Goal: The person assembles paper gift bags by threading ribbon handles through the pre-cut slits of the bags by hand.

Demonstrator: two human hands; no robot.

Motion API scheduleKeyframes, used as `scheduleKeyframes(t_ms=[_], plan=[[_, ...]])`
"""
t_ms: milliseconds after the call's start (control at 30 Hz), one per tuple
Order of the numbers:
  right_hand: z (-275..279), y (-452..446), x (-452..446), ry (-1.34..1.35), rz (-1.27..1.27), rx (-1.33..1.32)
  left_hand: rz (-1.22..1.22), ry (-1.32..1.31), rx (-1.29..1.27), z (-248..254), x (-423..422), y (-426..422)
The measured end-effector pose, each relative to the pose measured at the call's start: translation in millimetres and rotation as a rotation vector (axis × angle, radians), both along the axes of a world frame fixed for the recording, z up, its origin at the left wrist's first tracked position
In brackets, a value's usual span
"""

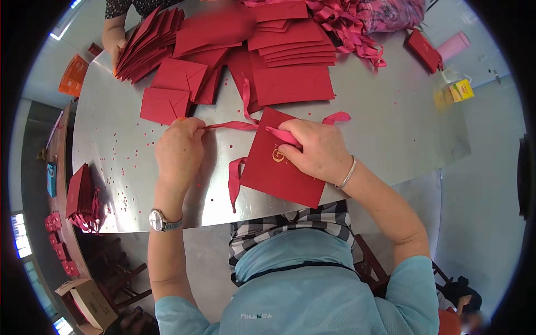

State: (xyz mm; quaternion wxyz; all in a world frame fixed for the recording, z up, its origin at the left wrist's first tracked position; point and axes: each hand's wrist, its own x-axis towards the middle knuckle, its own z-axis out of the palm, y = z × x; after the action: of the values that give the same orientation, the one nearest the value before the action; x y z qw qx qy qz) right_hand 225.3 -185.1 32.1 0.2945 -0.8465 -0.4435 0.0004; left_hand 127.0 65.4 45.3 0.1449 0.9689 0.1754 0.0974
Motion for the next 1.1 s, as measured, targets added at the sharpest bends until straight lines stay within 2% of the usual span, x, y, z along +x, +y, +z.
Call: scheduleKeyframes(t_ms=[33, 100, 167, 233, 267, 333, 367, 467, 533, 600, 667, 733, 800, 867, 933, 967, 1100], plan=[[1.3, 0.2, -0.4, -0.007, 0.011, -0.009, 0.000, -0.002, 0.000, 1.7, -1.8, -2.6], [9.7, 0.1, -1.3, -0.005, 0.031, -0.019, 0.065, -0.181, -0.020, 9.7, -8.3, -14.4], [17.0, -2.4, -0.4, -0.001, 0.045, -0.031, -0.018, -0.291, 0.028, 19.6, -24.6, -39.2], [21.6, -6.6, 1.1, -0.042, 0.081, -0.057, -0.156, -0.187, -0.185, 12.7, -47.5, -69.1], [25.1, -9.2, 3.3, -0.045, 0.083, -0.057, -0.237, -0.191, -0.107, 10.6, -53.5, -81.6], [29.4, -17.7, 8.4, -0.067, 0.067, -0.144, -0.182, -0.181, -0.030, 3.1, -60.0, -93.1], [27.4, -23.6, 11.1, -0.099, 0.065, -0.107, -0.163, -0.254, -0.014, -4.1, -59.3, -89.4], [25.2, -46.1, 18.5, -0.120, 0.037, -0.076, -0.022, -0.211, -0.018, -11.4, -66.0, -66.9], [27.6, -62.7, 23.0, -0.032, 0.005, -0.097, 0.039, -0.287, 0.038, -8.2, -68.9, -57.0], [23.3, -81.1, 29.3, 0.404, -0.085, 0.037, 0.076, -0.368, 0.126, 2.7, -70.4, -60.1], [27.0, -100.2, 30.8, 0.485, -0.123, 0.063, -0.027, -0.457, 0.076, 9.3, -76.5, -69.1], [29.8, -114.7, 32.1, 0.261, -0.131, 0.123, -0.060, -0.374, -0.218, 10.6, -82.8, -87.6], [35.2, -122.4, 29.0, 0.195, -0.131, 0.124, -0.018, -0.283, -0.438, 8.7, -80.7, -100.7], [36.6, -126.9, 24.8, 0.135, -0.125, 0.131, 0.000, -0.213, -0.455, 5.9, -76.3, -103.7], [33.3, -122.3, 20.8, -0.210, 0.171, -0.031, -0.010, -0.216, -0.386, 0.9, -69.8, -104.9], [31.1, -116.8, 18.8, -0.291, 0.230, -0.105, -0.005, -0.215, -0.381, -0.9, -67.7, -105.2], [25.3, -110.0, 26.6, -0.371, 0.317, -0.232, 0.005, -0.154, -0.264, -0.4, -58.3, -105.3]])
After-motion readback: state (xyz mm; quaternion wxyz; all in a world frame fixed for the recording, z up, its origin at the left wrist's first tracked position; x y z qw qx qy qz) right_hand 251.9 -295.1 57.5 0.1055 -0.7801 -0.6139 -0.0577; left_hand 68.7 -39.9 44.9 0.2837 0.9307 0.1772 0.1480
